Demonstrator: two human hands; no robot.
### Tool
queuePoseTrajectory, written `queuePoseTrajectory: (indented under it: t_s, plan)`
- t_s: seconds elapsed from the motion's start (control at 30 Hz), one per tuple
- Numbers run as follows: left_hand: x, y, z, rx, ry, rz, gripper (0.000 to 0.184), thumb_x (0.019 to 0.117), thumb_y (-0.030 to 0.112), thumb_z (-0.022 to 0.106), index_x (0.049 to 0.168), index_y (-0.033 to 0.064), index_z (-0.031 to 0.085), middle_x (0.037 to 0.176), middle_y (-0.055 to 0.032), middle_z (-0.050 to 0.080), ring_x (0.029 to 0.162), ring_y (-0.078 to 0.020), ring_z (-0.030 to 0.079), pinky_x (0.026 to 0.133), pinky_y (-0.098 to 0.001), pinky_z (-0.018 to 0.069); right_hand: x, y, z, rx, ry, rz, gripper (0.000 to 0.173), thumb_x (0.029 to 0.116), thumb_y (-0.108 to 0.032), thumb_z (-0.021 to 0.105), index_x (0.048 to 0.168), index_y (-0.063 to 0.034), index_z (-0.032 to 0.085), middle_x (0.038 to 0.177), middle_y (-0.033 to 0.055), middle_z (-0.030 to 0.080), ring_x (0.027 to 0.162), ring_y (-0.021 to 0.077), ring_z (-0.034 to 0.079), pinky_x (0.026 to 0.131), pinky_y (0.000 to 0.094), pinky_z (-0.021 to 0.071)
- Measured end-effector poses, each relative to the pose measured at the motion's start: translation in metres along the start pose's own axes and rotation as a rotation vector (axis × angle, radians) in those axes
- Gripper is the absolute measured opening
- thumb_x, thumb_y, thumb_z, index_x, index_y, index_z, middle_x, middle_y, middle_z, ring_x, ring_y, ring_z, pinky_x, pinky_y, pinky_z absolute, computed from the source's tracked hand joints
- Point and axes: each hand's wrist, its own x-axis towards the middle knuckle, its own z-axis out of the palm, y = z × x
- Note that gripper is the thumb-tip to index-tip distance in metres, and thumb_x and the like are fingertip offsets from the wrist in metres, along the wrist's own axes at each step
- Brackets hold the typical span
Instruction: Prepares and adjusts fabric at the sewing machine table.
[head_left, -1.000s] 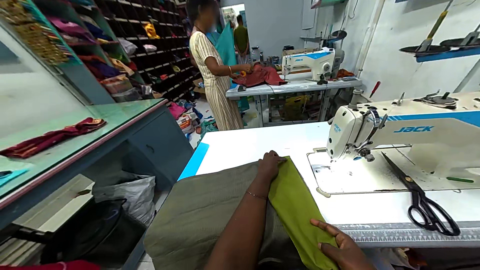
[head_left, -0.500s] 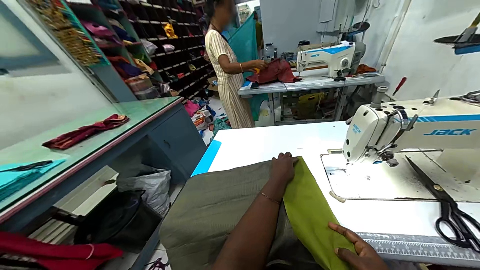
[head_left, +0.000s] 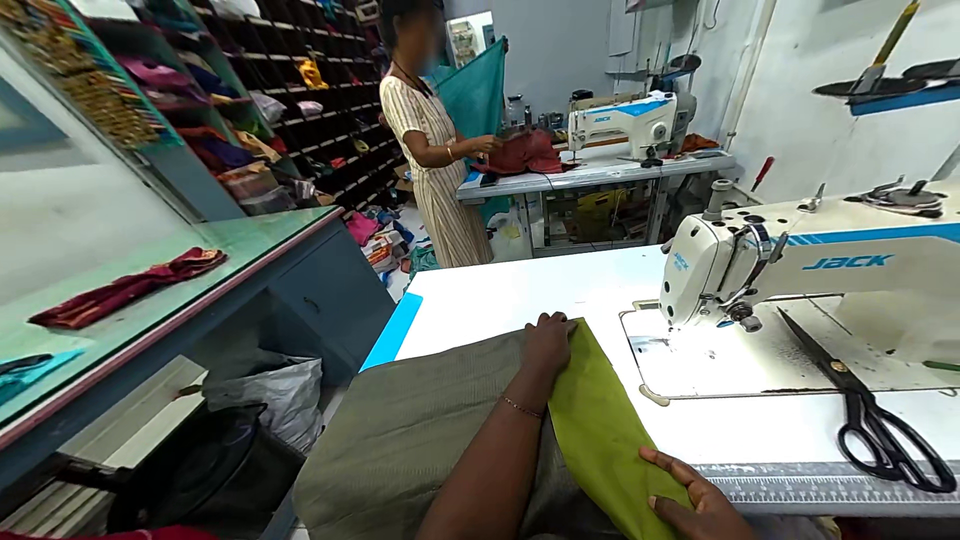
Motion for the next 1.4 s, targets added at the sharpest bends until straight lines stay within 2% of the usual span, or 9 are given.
queuePoseTrajectory:
  t_s: [0.23,0.37,0.47,0.6,0.67,0.73,1.0,1.17,1.4]
  plan:
    - [-0.002,0.006,0.001,0.037,0.026,-0.002,0.05,0.0969,-0.002,0.054,0.141,0.0177,0.064,0.158,-0.0022,0.046,0.141,-0.034,0.044,0.105,-0.0631,0.0383,0.0,-0.001,0.0,-0.01,0.005,0.016,0.054,0.0919,0.005,0.059,0.145,-0.0003,0.051,0.151,0.0156,0.049,0.128,0.0182,0.058,0.103,0.034,0.0516]
    - [-0.005,0.022,0.002,0.177,-0.003,0.039,0.038,0.1031,0.014,0.053,0.139,0.0052,0.063,0.161,-0.0039,0.044,0.153,-0.0293,0.031,0.123,-0.0605,0.0175,0.001,0.0,0.0,-0.027,0.011,0.013,0.054,0.0914,0.004,0.06,0.145,-0.0018,0.053,0.15,0.0149,0.051,0.128,0.0178,0.058,0.102,0.0342,0.052]
    - [-0.005,0.026,0.007,0.196,-0.059,0.024,0.056,0.1101,0.039,0.042,0.148,-0.0012,0.05,0.158,-0.0142,0.045,0.152,-0.0285,0.035,0.125,-0.0515,0.0198,0.003,0.001,-0.001,-0.038,0.006,0.007,0.054,0.0909,0.003,0.06,0.144,-0.0028,0.053,0.15,0.0136,0.051,0.128,0.0175,0.058,0.102,0.0341,0.0521]
    - [-0.02,0.027,0.011,0.034,-0.105,-0.059,0.082,0.1056,0.061,0.04,0.164,0.0052,0.022,0.173,-0.0102,0.017,0.159,-0.0279,0.016,0.128,-0.0547,0.0072,0.004,-0.003,-0.012,-0.087,-0.111,0.037,0.056,0.0931,-0.002,0.062,0.148,-0.0057,0.049,0.153,0.0113,0.049,0.13,0.0174,0.057,0.105,0.0353,0.0508]
    - [-0.037,0.034,0.002,-0.028,-0.085,-0.063,0.082,0.1052,0.059,0.044,0.163,0.0046,0.023,0.173,-0.0108,0.017,0.16,-0.0304,0.014,0.127,-0.0569,0.0061,0.003,-0.008,-0.023,-0.147,-0.178,0.06,0.054,0.0948,-0.007,0.063,0.147,-0.0082,0.05,0.143,0.0109,0.058,0.119,0.0164,0.064,0.098,0.0358,0.0547]
    - [-0.044,0.038,0.001,-0.039,-0.081,-0.045,0.082,0.1054,0.058,0.045,0.163,0.0038,0.024,0.172,-0.0114,0.017,0.16,-0.0313,0.014,0.127,-0.0577,0.0064,0.005,-0.011,-0.04,-0.231,-0.178,0.032,0.045,0.0968,-0.012,0.063,0.141,-0.0079,0.055,0.116,0.0097,0.072,0.095,0.0158,0.072,0.084,0.0359,0.0588]
    - [-0.074,0.077,0.05,0.007,-0.097,0.197,0.092,0.0993,0.071,0.042,0.163,0.0063,0.026,0.172,-0.0067,0.021,0.16,-0.0229,0.015,0.128,-0.0535,0.0055,0.03,-0.016,-0.134,-0.459,0.432,-0.269,0.024,0.1028,-0.006,0.057,0.124,-0.002,0.066,0.1,0.0107,0.073,0.086,0.0222,0.071,0.079,0.043,0.059]
    - [-0.077,0.1,0.058,0.01,-0.127,0.26,0.096,0.0967,0.075,0.042,0.164,0.0085,0.026,0.172,-0.0052,0.021,0.159,-0.0205,0.015,0.129,-0.0515,0.0046,0.044,-0.008,-0.172,-0.64,0.802,-0.4,0.024,0.1042,-0.008,0.056,0.121,0.0052,0.067,0.104,0.0231,0.07,0.087,0.0354,0.068,0.079,0.0545,0.0546]
    - [-0.059,0.116,0.061,-0.027,-0.136,0.258,0.103,0.0903,0.079,0.051,0.163,0.0098,0.028,0.17,-0.0058,0.026,0.158,-0.0203,0.02,0.128,-0.051,0.009,0.057,0.015,-0.212,-0.589,0.892,-0.361,0.023,0.1039,-0.006,0.056,0.119,0.0071,0.066,0.107,0.0249,0.069,0.095,0.0366,0.067,0.084,0.0532,0.0533]
